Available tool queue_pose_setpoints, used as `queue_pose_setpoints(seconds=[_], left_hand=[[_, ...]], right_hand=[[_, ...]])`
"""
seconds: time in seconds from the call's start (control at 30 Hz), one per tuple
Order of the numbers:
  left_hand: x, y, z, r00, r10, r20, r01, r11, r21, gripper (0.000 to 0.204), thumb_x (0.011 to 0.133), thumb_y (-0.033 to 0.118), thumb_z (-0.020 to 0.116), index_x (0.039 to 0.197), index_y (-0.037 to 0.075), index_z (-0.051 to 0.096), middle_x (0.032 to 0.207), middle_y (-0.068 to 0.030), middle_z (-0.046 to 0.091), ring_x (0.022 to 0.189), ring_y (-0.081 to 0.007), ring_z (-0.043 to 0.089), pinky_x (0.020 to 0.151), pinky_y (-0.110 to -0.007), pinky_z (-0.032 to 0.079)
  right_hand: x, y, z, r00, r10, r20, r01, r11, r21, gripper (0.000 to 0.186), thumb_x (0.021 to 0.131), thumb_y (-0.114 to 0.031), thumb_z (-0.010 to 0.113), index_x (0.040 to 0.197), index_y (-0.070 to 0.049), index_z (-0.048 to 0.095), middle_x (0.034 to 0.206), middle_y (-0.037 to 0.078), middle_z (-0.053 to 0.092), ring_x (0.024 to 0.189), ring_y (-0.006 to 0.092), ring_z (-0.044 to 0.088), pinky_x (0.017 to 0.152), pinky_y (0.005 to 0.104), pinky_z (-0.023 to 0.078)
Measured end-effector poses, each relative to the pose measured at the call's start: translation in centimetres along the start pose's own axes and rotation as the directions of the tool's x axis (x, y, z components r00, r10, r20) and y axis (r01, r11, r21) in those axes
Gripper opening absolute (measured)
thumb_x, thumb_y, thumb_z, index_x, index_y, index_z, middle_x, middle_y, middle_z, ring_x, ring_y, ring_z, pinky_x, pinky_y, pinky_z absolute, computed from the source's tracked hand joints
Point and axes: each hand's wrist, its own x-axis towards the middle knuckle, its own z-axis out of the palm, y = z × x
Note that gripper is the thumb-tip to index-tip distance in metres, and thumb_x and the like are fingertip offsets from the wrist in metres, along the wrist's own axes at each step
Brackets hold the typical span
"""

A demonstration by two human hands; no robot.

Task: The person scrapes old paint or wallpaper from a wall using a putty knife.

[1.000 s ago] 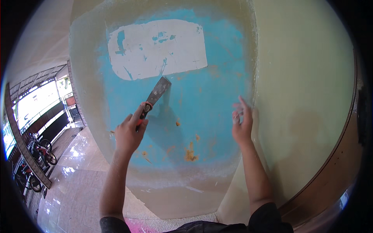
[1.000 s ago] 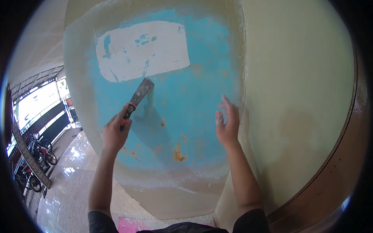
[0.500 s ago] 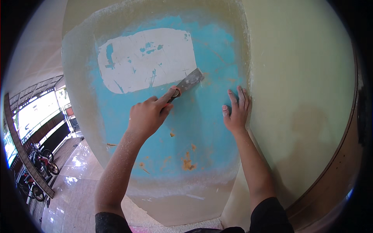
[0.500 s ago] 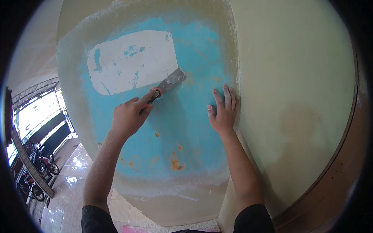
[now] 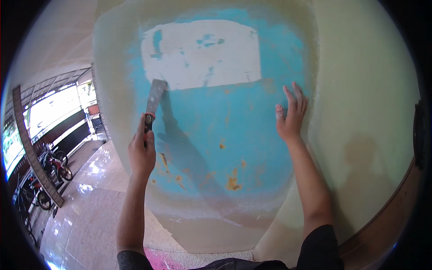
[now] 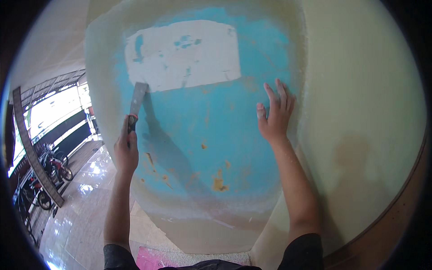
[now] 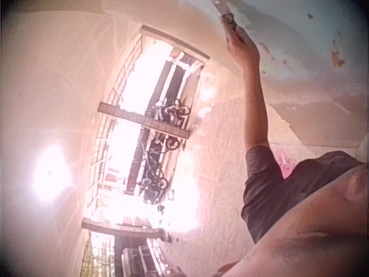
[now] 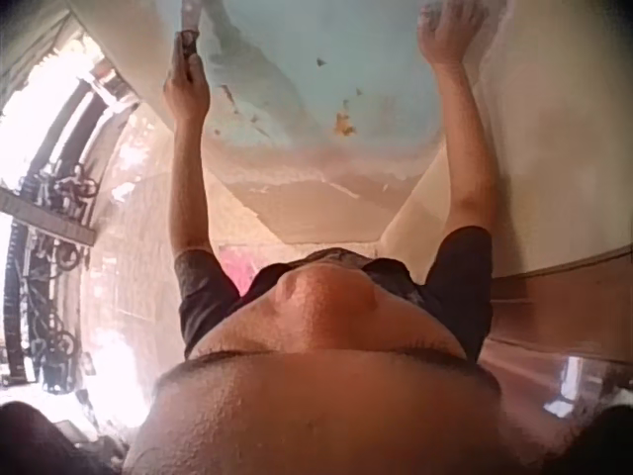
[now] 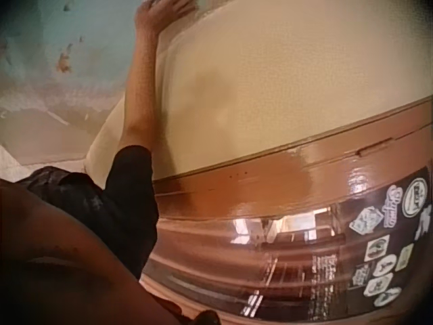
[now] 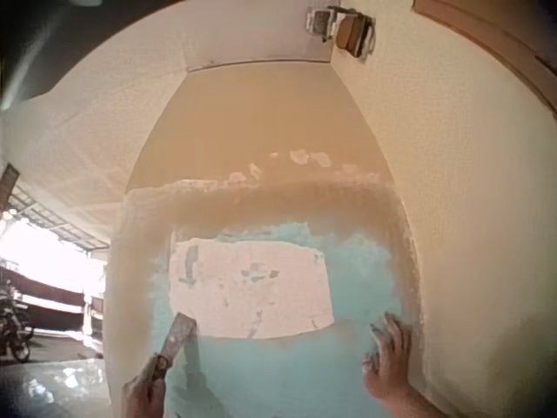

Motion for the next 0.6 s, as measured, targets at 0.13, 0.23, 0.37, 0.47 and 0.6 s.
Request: queue_pose_setpoints(seconds=[0.13, 0.23, 0.37, 0.47, 0.6], left_hand=[[2.9, 0.0, -1.8, 0.948, -0.248, 0.199, 0.244, 0.969, 0.046, 0.056, 0.102, 0.015, 0.051, 0.155, 0.02, 0.037, 0.094, -0.0245, 0.07, 0.084, -0.0412, 0.07, 0.071, -0.047, 0.053], [1.2, -0.3, -1.2, 0.933, -0.233, 0.273, 0.226, 0.972, 0.057, 0.063, 0.1, 0.019, 0.053, 0.158, 0.023, 0.03, 0.081, -0.0229, 0.069, 0.073, -0.0415, 0.069, 0.066, -0.051, 0.052], [-3.7, -0.5, -0.7, 0.893, -0.287, 0.346, 0.277, 0.957, 0.081, 0.068, 0.099, 0.021, 0.053, 0.16, 0.019, 0.025, 0.075, -0.018, 0.069, 0.066, -0.0388, 0.068, 0.062, -0.048, 0.053], [-3.0, -1.2, -1.2, 0.891, -0.302, 0.339, 0.297, 0.952, 0.068, 0.067, 0.099, 0.021, 0.052, 0.16, 0.017, 0.025, 0.07, -0.0164, 0.067, 0.06, -0.0372, 0.066, 0.058, -0.047, 0.051], [0.8, -2.0, -1.9, 0.904, -0.302, 0.302, 0.291, 0.953, 0.082, 0.067, 0.099, 0.021, 0.051, 0.16, 0.019, 0.025, 0.066, -0.0156, 0.065, 0.057, -0.0355, 0.065, 0.056, -0.047, 0.05]], right_hand=[[7.8, -3.9, 1.9, 0.976, -0.213, -0.04, 0.217, 0.957, 0.192, 0.05, 0.098, -0.031, 0.054, 0.146, -0.018, 0.046, 0.156, 0.016, 0.038, 0.14, 0.0418, 0.037, 0.114, 0.0604, 0.025], [11.3, -6.8, 3.9, 0.959, -0.278, -0.053, 0.283, 0.94, 0.192, 0.051, 0.098, -0.032, 0.055, 0.146, -0.018, 0.047, 0.155, 0.016, 0.039, 0.14, 0.0412, 0.038, 0.114, 0.0584, 0.026], [10.8, -9.7, 4.4, 0.948, -0.311, 0.072, 0.317, 0.944, -0.097, 0.053, 0.095, -0.034, 0.06, 0.145, -0.021, 0.048, 0.155, 0.011, 0.041, 0.141, 0.0368, 0.038, 0.115, 0.0564, 0.027], [11.2, -8.6, 4.9, 0.968, -0.25, -0.004, 0.25, 0.968, 0.01, 0.055, 0.093, -0.034, 0.062, 0.145, -0.023, 0.048, 0.155, 0.008, 0.041, 0.144, 0.0331, 0.037, 0.117, 0.0566, 0.026], [10.4, -8.3, 4.7, 0.971, -0.223, 0.08, 0.229, 0.971, -0.074, 0.054, 0.092, -0.031, 0.063, 0.144, -0.024, 0.049, 0.156, 0.007, 0.041, 0.145, 0.0328, 0.035, 0.119, 0.0572, 0.023]])
